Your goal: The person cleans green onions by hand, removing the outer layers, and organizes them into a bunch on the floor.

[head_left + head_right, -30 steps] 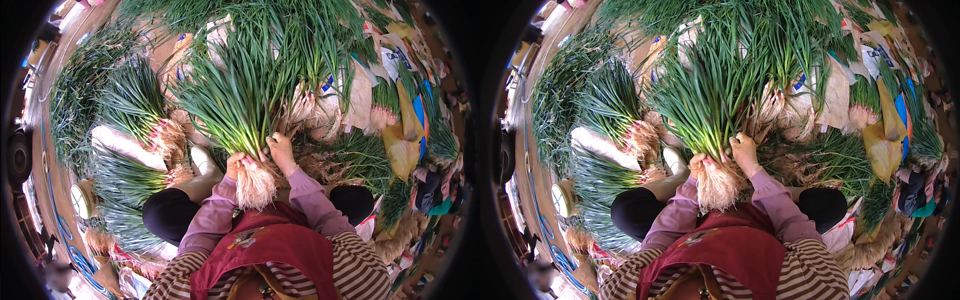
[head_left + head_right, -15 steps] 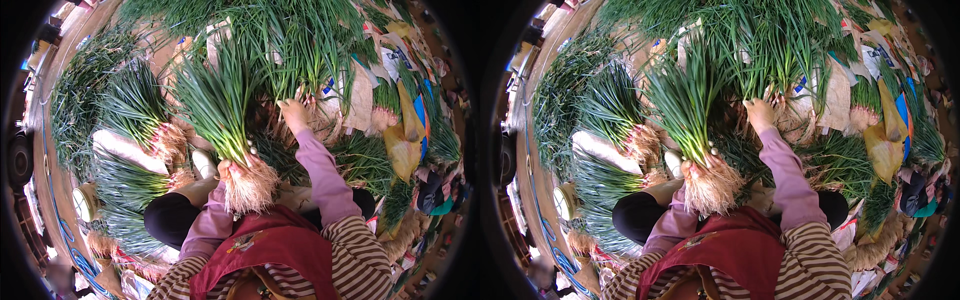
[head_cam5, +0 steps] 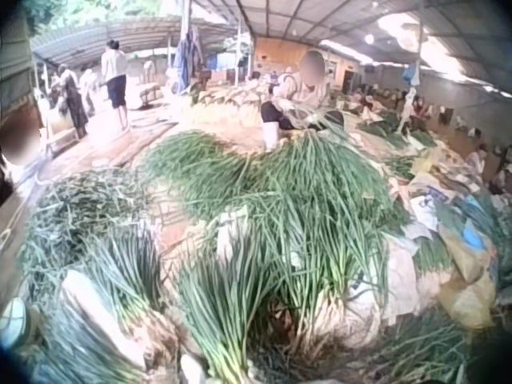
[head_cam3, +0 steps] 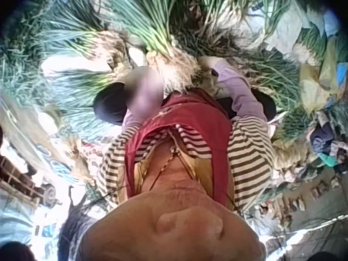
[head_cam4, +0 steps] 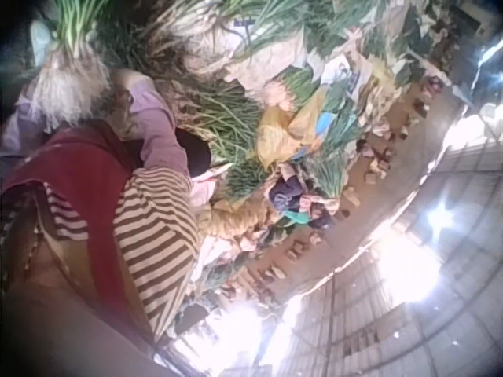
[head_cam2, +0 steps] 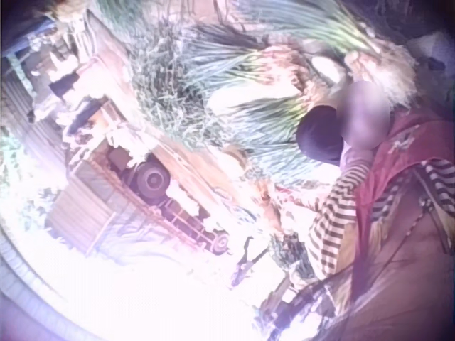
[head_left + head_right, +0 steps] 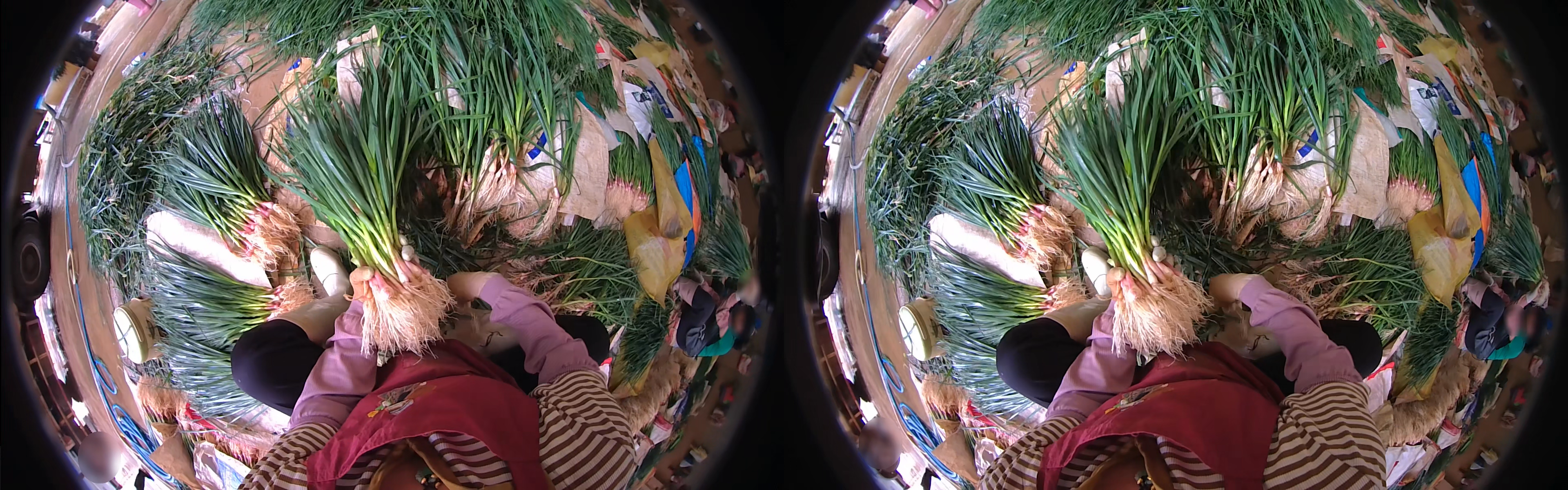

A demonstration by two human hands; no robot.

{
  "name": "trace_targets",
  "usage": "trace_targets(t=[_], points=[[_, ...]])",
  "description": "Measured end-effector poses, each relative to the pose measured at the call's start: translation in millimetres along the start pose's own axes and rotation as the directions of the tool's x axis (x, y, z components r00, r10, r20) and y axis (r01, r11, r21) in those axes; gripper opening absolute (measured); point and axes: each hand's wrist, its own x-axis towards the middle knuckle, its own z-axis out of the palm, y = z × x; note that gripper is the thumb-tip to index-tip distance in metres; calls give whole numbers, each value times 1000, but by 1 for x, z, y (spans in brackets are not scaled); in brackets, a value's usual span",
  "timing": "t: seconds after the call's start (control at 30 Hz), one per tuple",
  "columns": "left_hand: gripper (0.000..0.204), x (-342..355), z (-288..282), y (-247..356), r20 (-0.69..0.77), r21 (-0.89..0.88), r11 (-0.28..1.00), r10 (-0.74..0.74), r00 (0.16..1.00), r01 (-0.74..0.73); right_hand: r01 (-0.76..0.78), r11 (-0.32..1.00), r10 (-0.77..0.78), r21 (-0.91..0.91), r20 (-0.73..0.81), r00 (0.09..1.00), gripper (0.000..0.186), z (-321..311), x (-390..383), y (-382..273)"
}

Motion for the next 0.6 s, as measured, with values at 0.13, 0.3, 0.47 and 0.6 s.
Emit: trace_targets(t=[0.13,0.3,0.47,0.6], points=[[78,-5,0,0,-68,26,1000,-13,998,15,-103,777,566,620,-618,546,38,-65,-5,39],[79,2,10,-1,-210,-78,991,-127,969,113,-418,680,731,602,-598,328,44,-166,-6,86],[71,-6,-6,-3,-289,-87,990,-131,948,110,-209,656,747,725,-582,321,18,-157,6,96],[55,-11,-21,-10,-331,-180,980,-140,933,83,290,390,519,874,-468,715,10,-108,-28,20]])
